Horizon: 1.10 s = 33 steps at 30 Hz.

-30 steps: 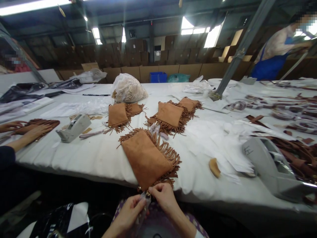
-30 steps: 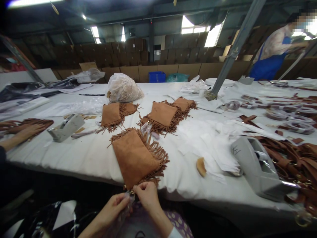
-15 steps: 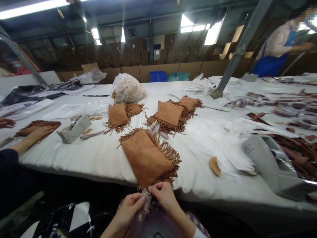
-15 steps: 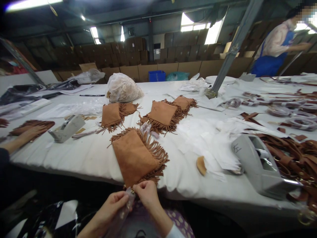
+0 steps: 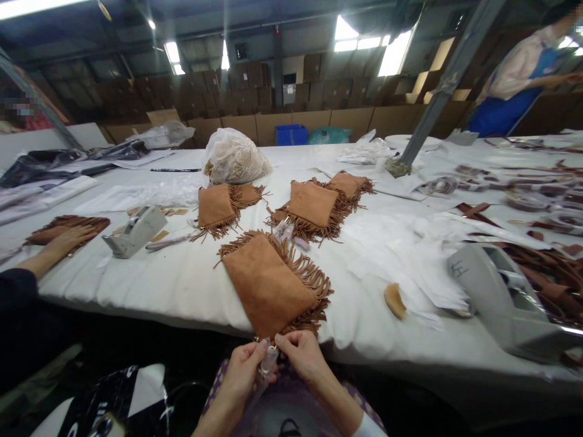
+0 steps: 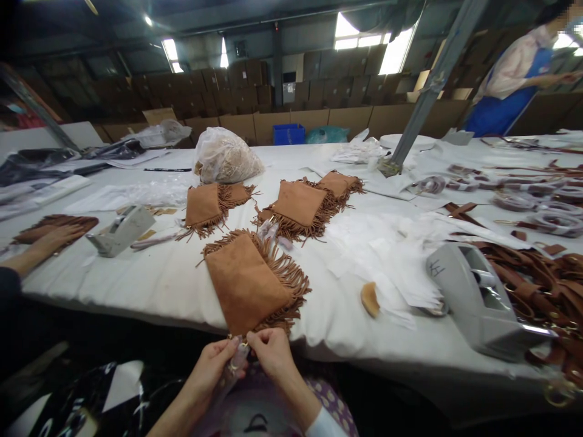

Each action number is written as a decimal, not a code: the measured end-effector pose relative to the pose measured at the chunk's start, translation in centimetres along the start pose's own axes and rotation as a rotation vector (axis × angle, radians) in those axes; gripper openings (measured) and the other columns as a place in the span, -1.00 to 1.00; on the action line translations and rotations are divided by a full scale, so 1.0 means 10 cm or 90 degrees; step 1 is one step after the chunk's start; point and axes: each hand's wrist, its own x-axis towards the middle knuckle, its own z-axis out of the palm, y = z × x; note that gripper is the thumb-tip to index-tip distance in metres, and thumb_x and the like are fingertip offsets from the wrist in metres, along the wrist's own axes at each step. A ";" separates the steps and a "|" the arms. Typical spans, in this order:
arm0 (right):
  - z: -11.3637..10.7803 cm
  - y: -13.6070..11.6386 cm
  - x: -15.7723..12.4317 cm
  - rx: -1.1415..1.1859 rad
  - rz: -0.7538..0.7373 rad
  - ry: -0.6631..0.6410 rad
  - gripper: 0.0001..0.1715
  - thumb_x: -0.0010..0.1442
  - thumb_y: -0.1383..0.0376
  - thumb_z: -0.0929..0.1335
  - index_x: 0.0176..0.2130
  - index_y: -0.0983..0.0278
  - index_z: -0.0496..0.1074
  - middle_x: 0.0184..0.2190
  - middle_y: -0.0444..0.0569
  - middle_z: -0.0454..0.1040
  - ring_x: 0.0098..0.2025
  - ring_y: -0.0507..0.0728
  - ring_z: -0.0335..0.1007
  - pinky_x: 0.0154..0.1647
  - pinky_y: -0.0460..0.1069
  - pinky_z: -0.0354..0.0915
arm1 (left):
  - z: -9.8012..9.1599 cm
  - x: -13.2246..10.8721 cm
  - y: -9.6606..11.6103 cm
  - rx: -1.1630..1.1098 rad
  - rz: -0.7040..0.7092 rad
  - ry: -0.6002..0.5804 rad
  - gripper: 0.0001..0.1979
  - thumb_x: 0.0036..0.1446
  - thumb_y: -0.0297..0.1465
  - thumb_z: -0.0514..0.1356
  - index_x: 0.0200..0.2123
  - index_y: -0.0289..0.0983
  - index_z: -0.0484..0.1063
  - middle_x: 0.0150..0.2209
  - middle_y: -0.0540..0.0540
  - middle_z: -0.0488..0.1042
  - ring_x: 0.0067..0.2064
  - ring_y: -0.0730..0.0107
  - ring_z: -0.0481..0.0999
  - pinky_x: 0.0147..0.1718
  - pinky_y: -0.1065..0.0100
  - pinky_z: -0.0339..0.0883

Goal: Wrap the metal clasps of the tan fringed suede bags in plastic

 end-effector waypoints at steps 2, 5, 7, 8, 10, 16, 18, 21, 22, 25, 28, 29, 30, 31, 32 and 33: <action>-0.01 0.03 -0.04 -0.004 0.027 -0.015 -0.38 0.05 -0.09 0.29 -0.71 0.34 0.36 -0.80 -0.17 0.20 -0.71 -0.08 -0.06 -0.66 -0.11 -0.13 | 0.00 -0.01 0.01 0.020 -0.003 -0.003 -0.43 -0.18 0.08 0.29 -0.45 -0.38 0.41 -0.66 -0.06 0.45 -0.69 0.51 0.34 -0.68 0.50 0.16; 0.02 0.03 -0.11 0.022 0.030 -0.059 -0.38 -0.06 -0.14 0.38 -0.67 0.36 0.39 -0.77 -0.18 0.22 -0.69 -0.09 -0.05 -0.65 -0.11 -0.13 | 0.01 -0.05 0.06 0.078 -0.003 -0.021 -0.42 -0.12 0.11 0.22 -0.39 -0.35 0.37 -0.67 -0.04 0.45 -0.71 0.48 0.36 -0.73 0.52 0.10; 0.08 0.00 -0.14 0.068 0.017 -0.052 -0.44 -0.14 -0.08 0.45 -0.63 0.37 0.40 -0.73 -0.18 0.25 -0.66 -0.09 -0.02 -0.63 -0.12 -0.11 | 0.01 -0.09 0.11 0.108 -0.006 -0.036 -0.41 -0.06 0.13 0.16 -0.33 -0.33 0.35 -0.67 -0.03 0.45 -0.71 0.44 0.39 -0.72 0.51 0.13; 0.11 -0.02 -0.15 0.090 0.015 -0.035 -0.46 -0.14 -0.07 0.45 -0.63 0.37 0.40 -0.73 -0.19 0.25 -0.65 -0.09 -0.02 -0.63 -0.12 -0.11 | -0.01 -0.12 0.14 0.112 -0.014 -0.045 -0.41 -0.03 0.13 0.13 -0.30 -0.33 0.34 -0.66 -0.04 0.46 -0.70 0.42 0.41 -0.71 0.50 0.15; 0.16 -0.05 -0.13 0.116 0.024 -0.010 -0.46 -0.13 -0.06 0.44 -0.64 0.37 0.38 -0.76 -0.21 0.20 -0.67 -0.09 -0.05 -0.64 -0.11 -0.13 | -0.05 -0.17 0.19 0.106 -0.049 -0.079 -0.40 -0.01 0.14 0.10 -0.25 -0.33 0.33 -0.63 -0.07 0.49 -0.66 0.39 0.45 -0.68 0.49 0.18; 0.16 -0.14 0.04 0.152 0.053 0.026 -0.46 -0.09 -0.07 0.41 -0.69 0.31 0.31 -0.85 -0.27 0.10 -0.77 -0.12 -0.16 -0.72 -0.11 -0.22 | -0.14 -0.20 0.23 0.026 -0.127 -0.179 -0.50 -0.03 0.02 0.24 -0.27 -0.31 0.32 -0.57 -0.10 0.52 -0.68 0.47 0.41 -0.70 0.52 0.12; 0.14 -0.17 0.10 0.144 0.058 0.021 -0.46 -0.07 -0.08 0.39 -0.69 0.30 0.29 -0.87 -0.25 0.13 -0.80 -0.12 -0.14 -0.74 -0.13 -0.23 | -0.10 -0.15 0.21 -0.030 -0.119 -0.163 -0.55 -0.04 -0.04 0.27 -0.30 -0.32 0.34 -0.58 -0.07 0.51 -0.69 0.51 0.39 -0.72 0.54 0.10; 0.11 -0.18 0.15 0.091 0.049 0.006 -0.40 -0.02 -0.14 0.34 -0.66 0.32 0.34 -0.85 -0.19 0.22 -0.82 -0.11 -0.06 -0.78 -0.15 -0.19 | -0.06 -0.10 0.16 -0.100 -0.103 -0.140 -0.59 -0.06 -0.13 0.33 -0.32 -0.35 0.38 -0.57 -0.09 0.51 -0.63 0.51 0.42 -0.66 0.55 0.18; 0.10 -0.17 0.15 0.071 0.051 0.003 -0.35 0.01 -0.18 0.30 -0.65 0.33 0.35 -0.84 -0.16 0.26 -0.82 -0.10 -0.02 -0.78 -0.16 -0.15 | -0.06 -0.10 0.14 -0.114 -0.100 -0.130 -0.61 -0.06 -0.16 0.34 -0.34 -0.36 0.40 -0.56 -0.10 0.52 -0.62 0.51 0.43 -0.64 0.54 0.21; 0.10 -0.10 0.09 0.010 0.086 -0.044 -0.19 0.05 -0.29 0.15 -0.66 0.34 0.35 -0.79 -0.09 0.31 -0.79 -0.07 0.09 -0.78 -0.16 -0.05 | -0.12 -0.15 0.09 -0.121 -0.106 -0.109 -0.65 -0.06 -0.19 0.34 -0.40 -0.38 0.41 -0.54 -0.13 0.52 -0.60 0.49 0.44 -0.62 0.53 0.22; 0.14 -0.02 -0.01 -0.012 0.070 -0.137 -0.25 -0.03 -0.29 0.25 -0.65 0.34 0.34 -0.80 -0.17 0.23 -0.78 -0.09 0.02 -0.76 -0.15 -0.10 | -0.18 -0.22 0.05 -0.113 -0.114 -0.117 -0.65 -0.04 -0.18 0.32 -0.40 -0.39 0.43 -0.52 -0.15 0.53 -0.60 0.46 0.45 -0.62 0.50 0.22; 0.17 -0.01 -0.05 0.003 0.057 -0.150 -0.29 -0.07 -0.27 0.30 -0.65 0.33 0.32 -0.81 -0.21 0.19 -0.77 -0.11 -0.03 -0.75 -0.15 -0.13 | -0.20 -0.23 0.03 -0.113 -0.114 -0.118 -0.64 -0.03 -0.17 0.32 -0.40 -0.39 0.43 -0.51 -0.16 0.53 -0.59 0.44 0.46 -0.61 0.48 0.23; 0.19 -0.02 -0.08 0.024 0.050 -0.150 -0.32 -0.09 -0.24 0.34 -0.66 0.32 0.29 -0.82 -0.23 0.15 -0.76 -0.12 -0.07 -0.74 -0.14 -0.16 | -0.20 -0.25 0.02 -0.114 -0.113 -0.117 -0.64 -0.03 -0.16 0.31 -0.40 -0.39 0.43 -0.50 -0.17 0.53 -0.58 0.43 0.47 -0.60 0.47 0.24; 0.22 -0.03 -0.09 0.047 0.050 -0.140 -0.34 -0.09 -0.22 0.35 -0.67 0.30 0.26 -0.82 -0.26 0.12 -0.76 -0.12 -0.10 -0.74 -0.14 -0.18 | -0.21 -0.26 0.02 -0.115 -0.113 -0.115 -0.63 -0.03 -0.16 0.31 -0.40 -0.39 0.43 -0.49 -0.18 0.54 -0.57 0.42 0.48 -0.59 0.46 0.25; 0.24 -0.05 -0.11 0.065 0.054 -0.126 -0.35 -0.08 -0.21 0.36 -0.68 0.29 0.23 -0.83 -0.27 0.09 -0.76 -0.12 -0.13 -0.73 -0.13 -0.20 | -0.21 -0.27 0.01 -0.115 -0.112 -0.111 -0.63 -0.03 -0.15 0.30 -0.40 -0.39 0.43 -0.49 -0.19 0.54 -0.56 0.41 0.48 -0.58 0.46 0.25; 0.25 -0.07 -0.11 0.076 0.059 -0.117 -0.36 -0.07 -0.19 0.35 -0.70 0.28 0.21 -0.84 -0.28 0.06 -0.76 -0.12 -0.14 -0.73 -0.13 -0.21 | -0.21 -0.27 0.01 -0.113 -0.110 -0.106 -0.63 -0.04 -0.15 0.30 -0.40 -0.39 0.43 -0.49 -0.19 0.54 -0.56 0.41 0.48 -0.58 0.46 0.24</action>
